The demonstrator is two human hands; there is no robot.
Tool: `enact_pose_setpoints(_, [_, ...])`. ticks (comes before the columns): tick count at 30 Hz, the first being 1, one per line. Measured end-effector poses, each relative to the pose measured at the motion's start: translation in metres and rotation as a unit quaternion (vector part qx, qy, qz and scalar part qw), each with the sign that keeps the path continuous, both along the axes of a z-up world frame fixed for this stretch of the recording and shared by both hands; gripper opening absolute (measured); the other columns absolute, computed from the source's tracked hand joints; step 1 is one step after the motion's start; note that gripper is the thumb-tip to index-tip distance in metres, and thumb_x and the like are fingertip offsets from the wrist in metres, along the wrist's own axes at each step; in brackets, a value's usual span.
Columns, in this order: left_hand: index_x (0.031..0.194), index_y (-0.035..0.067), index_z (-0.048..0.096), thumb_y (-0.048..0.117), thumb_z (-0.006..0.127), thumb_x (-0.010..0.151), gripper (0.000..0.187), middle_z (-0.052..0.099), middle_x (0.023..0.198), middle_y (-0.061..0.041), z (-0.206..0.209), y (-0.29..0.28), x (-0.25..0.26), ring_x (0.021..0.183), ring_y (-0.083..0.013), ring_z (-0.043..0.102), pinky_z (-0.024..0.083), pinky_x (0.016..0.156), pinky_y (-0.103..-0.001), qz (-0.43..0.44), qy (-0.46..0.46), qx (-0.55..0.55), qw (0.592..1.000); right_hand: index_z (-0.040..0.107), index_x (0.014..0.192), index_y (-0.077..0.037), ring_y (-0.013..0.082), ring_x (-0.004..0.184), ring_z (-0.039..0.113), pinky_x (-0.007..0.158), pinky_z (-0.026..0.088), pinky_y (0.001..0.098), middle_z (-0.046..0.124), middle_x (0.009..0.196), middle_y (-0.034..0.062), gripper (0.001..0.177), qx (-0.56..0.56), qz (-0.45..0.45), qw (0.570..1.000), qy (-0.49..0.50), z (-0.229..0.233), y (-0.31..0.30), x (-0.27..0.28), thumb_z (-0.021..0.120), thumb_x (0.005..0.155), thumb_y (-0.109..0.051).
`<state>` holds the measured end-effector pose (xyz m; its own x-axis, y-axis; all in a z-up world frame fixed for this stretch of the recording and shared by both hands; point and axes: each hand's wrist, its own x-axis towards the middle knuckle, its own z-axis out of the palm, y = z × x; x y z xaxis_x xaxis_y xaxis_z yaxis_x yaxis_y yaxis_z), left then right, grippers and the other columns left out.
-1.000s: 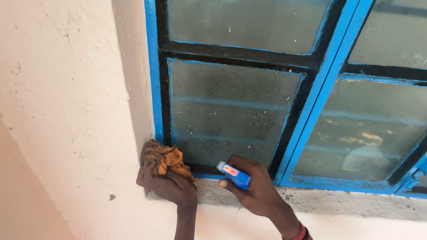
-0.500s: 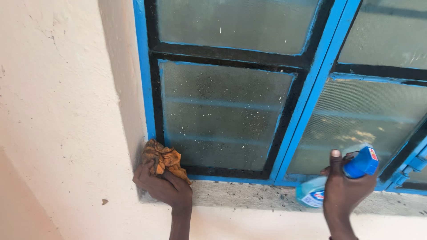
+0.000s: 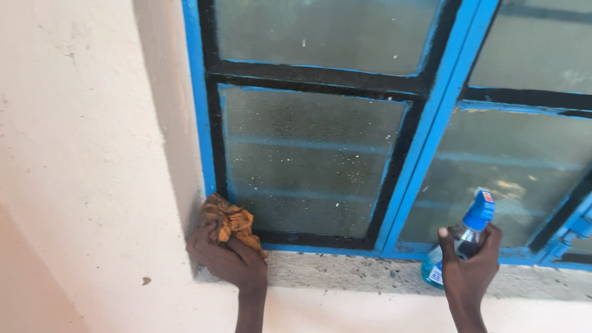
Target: The person sprays window cleaning liquid on a window pane and wipes the surface thoroughly with a cloth by hand.
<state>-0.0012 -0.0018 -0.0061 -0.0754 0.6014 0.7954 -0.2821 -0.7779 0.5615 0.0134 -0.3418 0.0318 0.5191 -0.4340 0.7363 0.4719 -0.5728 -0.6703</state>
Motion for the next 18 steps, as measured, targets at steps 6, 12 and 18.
enact_pose_setpoints(6, [0.129,-0.002,0.044,0.005,0.043,0.097,0.033,0.044,0.123,-0.018,-0.001,0.001,0.001,0.122,-0.0337,0.051,0.044,0.099,-0.051,-0.005,0.007,0.003,1.0,0.05,0.128,-0.003,0.023,0.099,0.069,0.086,0.051,0.0391,0.073,0.106,0.0128,0.05,-0.006,-0.01,0.999,0.052,-0.029,-0.003,0.002,0.079,0.09,-0.018])
enact_pose_setpoints(12, [0.13,-0.003,0.044,0.004,0.044,0.096,0.034,0.042,0.125,-0.019,0.001,-0.001,-0.002,0.123,-0.0344,0.05,0.045,0.1,-0.052,-0.017,0.006,0.004,1.0,0.039,0.146,0.001,0.0338,0.12,0.057,0.1,0.046,0.0457,0.054,0.128,0.0235,0.081,-0.033,-0.056,0.998,0.012,-0.042,-0.003,-0.005,0.085,0.083,-0.019])
enact_pose_setpoints(18, [0.129,-0.002,0.044,0.005,0.044,0.092,0.037,0.042,0.123,-0.019,0.0,0.0,0.001,0.122,-0.0342,0.05,0.045,0.1,-0.05,-0.033,0.003,0.001,0.999,0.036,0.143,0.004,0.0354,0.131,0.046,0.108,0.039,0.0459,0.04,0.137,0.0242,0.066,-0.088,-0.158,0.977,-0.112,-0.043,0.005,-0.029,0.078,0.094,-0.007])
